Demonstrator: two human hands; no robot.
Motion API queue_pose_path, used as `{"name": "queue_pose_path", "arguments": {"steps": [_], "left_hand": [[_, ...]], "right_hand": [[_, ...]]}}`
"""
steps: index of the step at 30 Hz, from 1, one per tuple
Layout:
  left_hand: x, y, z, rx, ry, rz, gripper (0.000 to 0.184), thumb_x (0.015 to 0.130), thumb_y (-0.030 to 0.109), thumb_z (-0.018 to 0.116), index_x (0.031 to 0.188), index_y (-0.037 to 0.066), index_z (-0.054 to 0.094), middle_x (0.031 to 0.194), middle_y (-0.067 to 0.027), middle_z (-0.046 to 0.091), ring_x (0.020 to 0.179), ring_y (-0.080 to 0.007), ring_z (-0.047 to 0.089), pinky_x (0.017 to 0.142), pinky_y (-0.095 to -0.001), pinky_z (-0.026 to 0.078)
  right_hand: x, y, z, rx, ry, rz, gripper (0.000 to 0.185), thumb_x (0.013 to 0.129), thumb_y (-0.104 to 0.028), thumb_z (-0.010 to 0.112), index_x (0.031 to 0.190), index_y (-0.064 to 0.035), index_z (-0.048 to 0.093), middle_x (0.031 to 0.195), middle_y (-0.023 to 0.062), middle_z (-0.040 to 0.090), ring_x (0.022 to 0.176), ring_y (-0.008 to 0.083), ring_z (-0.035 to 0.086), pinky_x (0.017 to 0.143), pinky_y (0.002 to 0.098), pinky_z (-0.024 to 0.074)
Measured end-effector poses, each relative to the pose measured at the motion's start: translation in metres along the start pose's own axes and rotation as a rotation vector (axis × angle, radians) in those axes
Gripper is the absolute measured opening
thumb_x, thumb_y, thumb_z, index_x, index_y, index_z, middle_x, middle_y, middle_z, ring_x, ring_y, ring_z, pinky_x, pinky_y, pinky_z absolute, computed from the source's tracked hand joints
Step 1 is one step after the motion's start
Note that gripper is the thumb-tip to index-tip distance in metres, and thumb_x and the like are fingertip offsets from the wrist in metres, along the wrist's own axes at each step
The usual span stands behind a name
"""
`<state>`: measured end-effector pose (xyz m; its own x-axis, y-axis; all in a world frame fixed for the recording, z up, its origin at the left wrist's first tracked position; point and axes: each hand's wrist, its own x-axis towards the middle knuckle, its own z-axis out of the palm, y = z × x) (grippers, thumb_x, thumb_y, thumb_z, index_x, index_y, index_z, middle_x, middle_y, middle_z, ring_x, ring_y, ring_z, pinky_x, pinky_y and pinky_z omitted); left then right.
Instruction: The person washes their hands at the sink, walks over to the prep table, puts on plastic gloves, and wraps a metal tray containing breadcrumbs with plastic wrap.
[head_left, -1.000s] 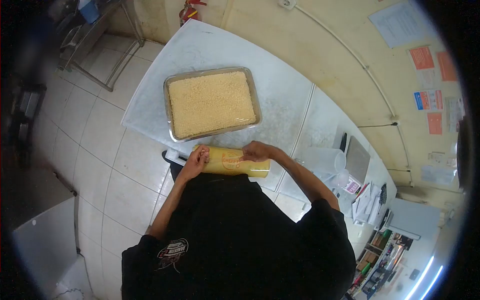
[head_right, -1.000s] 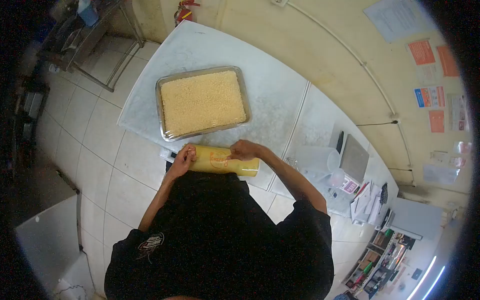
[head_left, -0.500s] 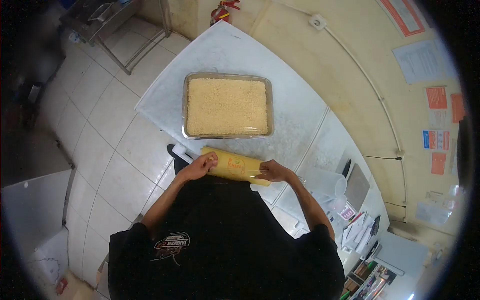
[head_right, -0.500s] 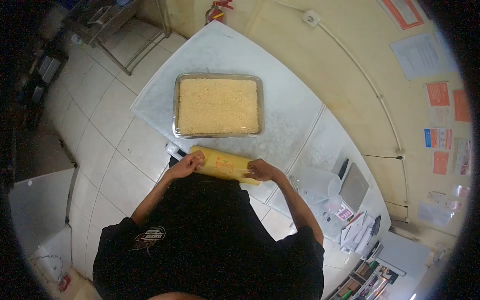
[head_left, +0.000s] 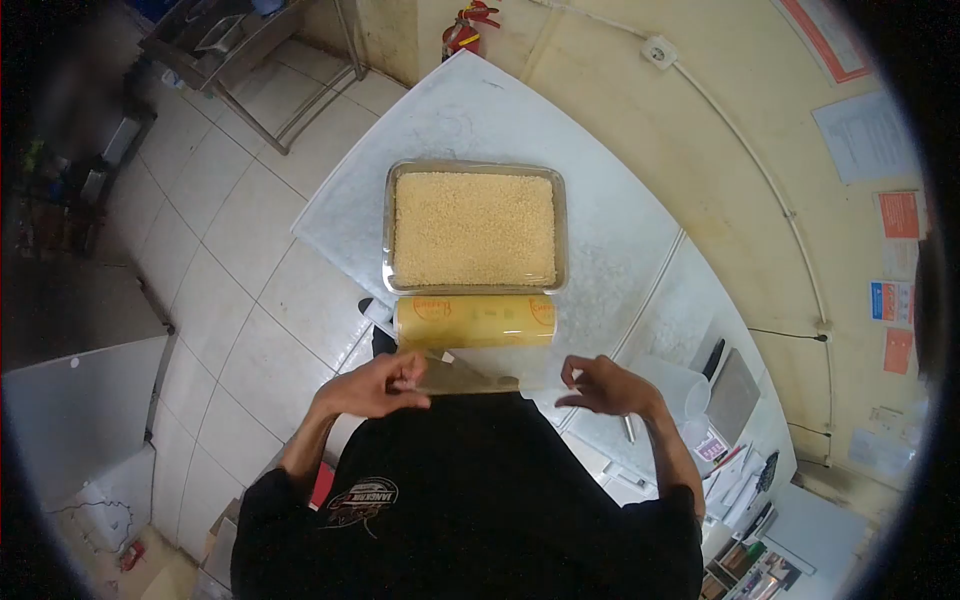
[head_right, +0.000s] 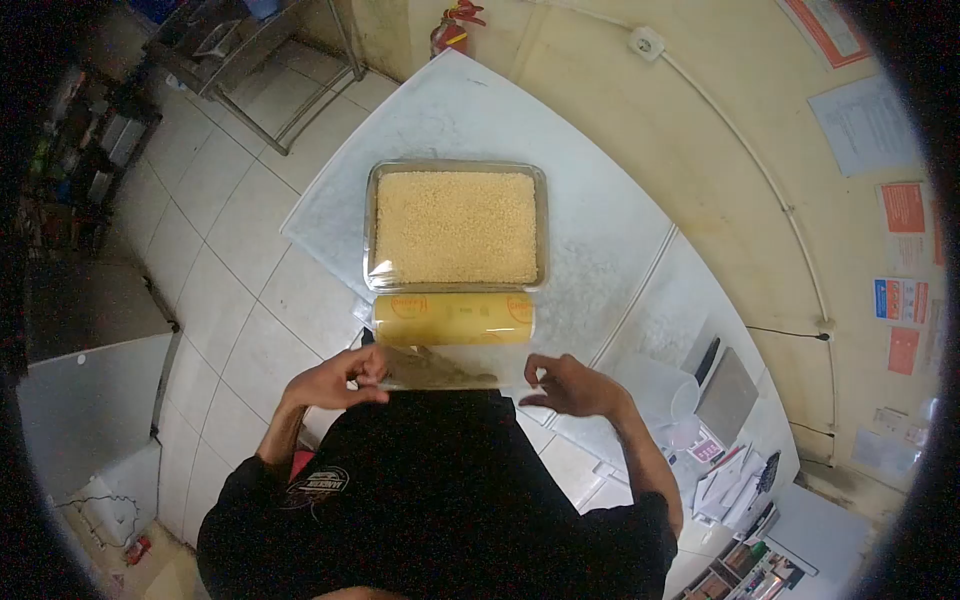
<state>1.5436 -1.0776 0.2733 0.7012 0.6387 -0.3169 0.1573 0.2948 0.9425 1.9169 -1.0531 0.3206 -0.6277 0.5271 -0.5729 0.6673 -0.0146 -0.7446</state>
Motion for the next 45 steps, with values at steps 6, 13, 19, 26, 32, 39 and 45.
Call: {"name": "queue_pose_path", "arguments": {"steps": [6,13,19,26,32,39,45], "left_hand": [[-0.023,0.088,-0.026,0.126,-0.302,0.173,0.027,0.082,-0.001,0.067,0.076,0.004,0.041,0.069,-0.0035,0.039,0.062,-0.0145,0.043,0.057,-0.0312,0.04],[-0.016,0.175,-0.062,0.198,-0.385,0.549,0.016,0.081,-0.005,0.064,0.078,0.003,0.051,0.071,-0.0062,0.051,0.063,-0.0214,0.052,0.057,-0.0346,0.043],[0.083,0.178,-0.141,0.134,0.382,0.446,0.026,0.084,-0.003,0.063,0.077,0.01,0.042,0.08,0.0024,0.045,0.065,-0.0056,0.045,0.057,-0.0208,0.04],[0.235,0.088,-0.244,0.029,0.614,0.452,0.029,0.086,-0.002,0.062,0.078,0.012,0.038,0.074,0.0049,0.042,0.066,-0.0041,0.044,0.052,-0.0193,0.037],[0.3,0.009,-0.271,0.333,0.844,0.575,0.023,0.082,-0.009,0.06,0.07,0.002,0.043,0.074,-0.0003,0.043,0.063,-0.0091,0.043,0.055,-0.0217,0.038],[0.311,-0.058,-0.316,0.665,0.745,0.465,0.035,0.066,-0.017,0.053,0.086,0.007,0.07,0.086,-0.0065,0.04,0.066,-0.0194,0.049,0.06,-0.0296,0.041],[0.332,-0.069,-0.338,0.796,0.558,0.441,0.051,0.066,-0.019,0.052,0.094,0.017,0.074,0.085,-0.0057,0.042,0.077,-0.0187,0.052,0.068,-0.0272,0.044]], "right_hand": [[-0.038,-0.076,-0.049,-0.044,-0.121,-0.182,0.024,0.088,-0.019,0.066,0.097,-0.0081,0.047,0.048,0.0049,0.047,0.043,0.0236,0.047,0.046,0.0343,0.0361],[-0.074,-0.151,-0.123,-0.283,-0.097,-0.152,0.023,0.086,-0.023,0.067,0.101,-0.0087,0.056,0.05,0.006,0.051,0.045,0.0222,0.057,0.045,0.0348,0.0446],[0.0,-0.129,-0.203,-0.746,0.685,-0.12,0.019,0.077,-0.024,0.074,0.08,-0.007,0.066,0.062,0.0092,0.056,0.067,0.0233,0.058,0.061,0.0345,0.0447],[0.201,0.017,-0.234,0.322,1.013,-0.245,0.03,0.092,-0.025,0.06,0.079,0.0022,0.059,0.061,0.0049,0.056,0.058,0.0136,0.056,0.057,0.0294,0.0458],[0.311,0.067,-0.211,0.525,1.418,-0.054,0.019,0.09,-0.017,0.063,0.084,-0.0032,0.05,0.056,-0.002,0.044,0.049,0.0069,0.035,0.047,0.0238,0.0293],[0.342,0.13,-0.225,0.662,1.199,-0.424,0.034,0.082,-0.008,0.071,0.08,-0.0105,0.038,0.065,-0.0049,0.035,0.057,0.0044,0.033,0.05,0.0209,0.0278],[0.355,0.176,-0.24,0.481,1.033,-0.347,0.023,0.084,-0.01,0.07,0.068,-0.0058,0.055,0.072,-0.0038,0.043,0.056,0.0046,0.034,0.048,0.0232,0.0261]]}}
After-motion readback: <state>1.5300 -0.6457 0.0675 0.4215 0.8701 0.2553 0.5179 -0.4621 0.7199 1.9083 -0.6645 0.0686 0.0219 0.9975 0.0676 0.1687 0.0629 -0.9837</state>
